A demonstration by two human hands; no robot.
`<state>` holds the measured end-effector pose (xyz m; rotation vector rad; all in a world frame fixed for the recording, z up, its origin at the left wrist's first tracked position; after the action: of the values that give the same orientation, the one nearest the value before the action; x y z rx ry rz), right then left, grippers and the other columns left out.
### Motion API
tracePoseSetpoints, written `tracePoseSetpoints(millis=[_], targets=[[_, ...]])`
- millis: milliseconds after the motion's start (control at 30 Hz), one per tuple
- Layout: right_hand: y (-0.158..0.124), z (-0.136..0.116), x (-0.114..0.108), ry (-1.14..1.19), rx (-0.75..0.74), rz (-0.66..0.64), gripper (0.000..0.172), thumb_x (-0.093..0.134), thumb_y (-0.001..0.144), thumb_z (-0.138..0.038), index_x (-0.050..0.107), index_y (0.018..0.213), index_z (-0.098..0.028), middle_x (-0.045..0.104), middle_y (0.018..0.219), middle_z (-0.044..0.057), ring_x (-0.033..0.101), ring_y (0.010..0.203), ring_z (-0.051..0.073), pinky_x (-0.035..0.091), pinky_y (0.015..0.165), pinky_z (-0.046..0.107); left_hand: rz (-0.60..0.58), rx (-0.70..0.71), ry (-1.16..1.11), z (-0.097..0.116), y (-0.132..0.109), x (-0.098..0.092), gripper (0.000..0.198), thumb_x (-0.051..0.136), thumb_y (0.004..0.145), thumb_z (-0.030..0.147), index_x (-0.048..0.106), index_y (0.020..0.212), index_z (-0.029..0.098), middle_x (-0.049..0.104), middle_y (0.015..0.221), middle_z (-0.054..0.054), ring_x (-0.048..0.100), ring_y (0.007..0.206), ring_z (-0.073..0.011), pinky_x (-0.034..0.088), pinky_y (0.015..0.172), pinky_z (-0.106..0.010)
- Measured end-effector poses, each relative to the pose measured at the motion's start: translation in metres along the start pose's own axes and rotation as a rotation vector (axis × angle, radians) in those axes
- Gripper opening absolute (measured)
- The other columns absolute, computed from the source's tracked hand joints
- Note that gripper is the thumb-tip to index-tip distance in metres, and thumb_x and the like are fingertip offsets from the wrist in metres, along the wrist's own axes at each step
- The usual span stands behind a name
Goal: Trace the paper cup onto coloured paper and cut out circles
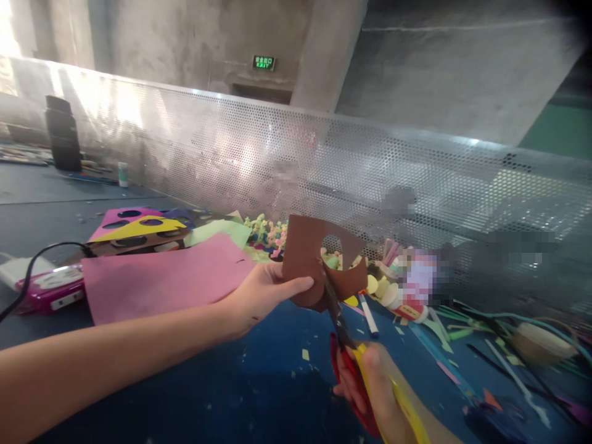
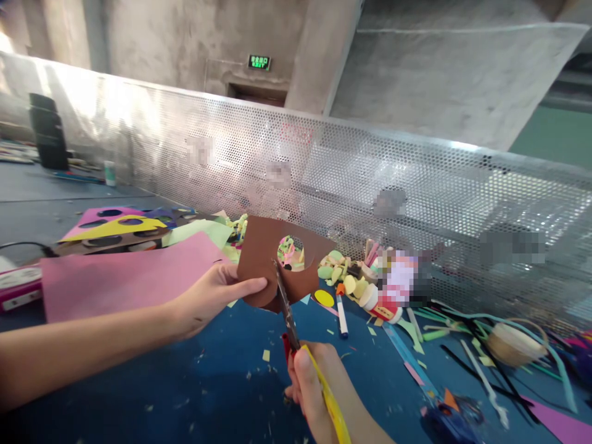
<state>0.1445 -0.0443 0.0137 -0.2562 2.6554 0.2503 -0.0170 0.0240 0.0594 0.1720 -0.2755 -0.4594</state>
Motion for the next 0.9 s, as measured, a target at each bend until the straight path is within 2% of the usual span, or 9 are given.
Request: tracePoseSetpoints(millis=[267,467,600,800,900], targets=[[-0.003,-0.022,-0.007,-0.139,0.016,0.092,0.068,0.018,0.073,-0.083,0.039,0.055,-0.021,0.039,0.042,-0.002,0.053,0.044,0.014,0.051,0.055,0.028,0.003,0.003,0.011,0.002,0.002,-0.003,0.018,0.072,0.073,0.029,0.072,0.083,0.014,0.074,0.077,-0.004,0.065,0.072,-0.0145,0.050,0.075,-0.028],[-0.004,-0.025,-0.008,-0.166,0.042,0.107,0.067,0.017,0.072,-0.084,0.039,0.058,-0.022,0.036,0.041,-0.004,0.049,0.042,0.013,0.052,0.054,0.030,-0.050,0.051,0.112,0.004,0.009,-0.008,0.013,0.069,0.076,0.027,0.072,0.079,0.015,0.073,0.077,-0.001,0.063,0.073,-0.0112,0.047,0.074,-0.022],[-0.006,-0.030,-0.009,-0.226,0.071,0.149,0.069,0.014,0.071,-0.084,0.040,0.060,-0.022,0.037,0.042,-0.004,0.055,0.046,0.015,0.052,0.054,0.029,-0.102,0.079,0.170,0.009,0.011,-0.008,0.012,0.067,0.078,0.026,0.072,0.079,0.015,0.071,0.074,0.000,0.062,0.072,-0.0109,0.047,0.072,-0.022],[-0.008,-0.028,-0.009,-0.253,0.094,0.140,0.067,0.012,0.072,-0.083,0.038,0.059,-0.023,0.036,0.041,-0.005,0.057,0.048,0.016,0.050,0.053,0.028,-0.088,0.054,0.176,0.012,0.012,-0.009,0.012,0.069,0.076,0.024,0.072,0.076,0.013,0.070,0.070,-0.001,0.060,0.067,-0.0104,0.046,0.068,-0.023],[-0.013,-0.023,-0.012,-0.278,0.155,0.211,0.066,0.015,0.076,-0.080,0.045,0.068,-0.022,0.046,0.048,-0.003,0.062,0.057,0.018,0.048,0.057,0.029,-0.055,0.028,0.147,0.010,0.013,-0.011,0.010,0.070,0.074,0.022,0.072,0.075,0.012,0.070,0.069,-0.001,0.060,0.065,-0.0106,0.046,0.067,-0.022]])
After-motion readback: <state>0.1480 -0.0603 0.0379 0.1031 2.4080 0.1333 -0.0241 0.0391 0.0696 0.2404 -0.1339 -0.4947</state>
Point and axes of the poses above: each hand's wrist, its own y-axis towards the middle knuckle, its own x-axis out of the palm, z = x × y, the point moved 6 cm from there along y, towards the middle knuckle
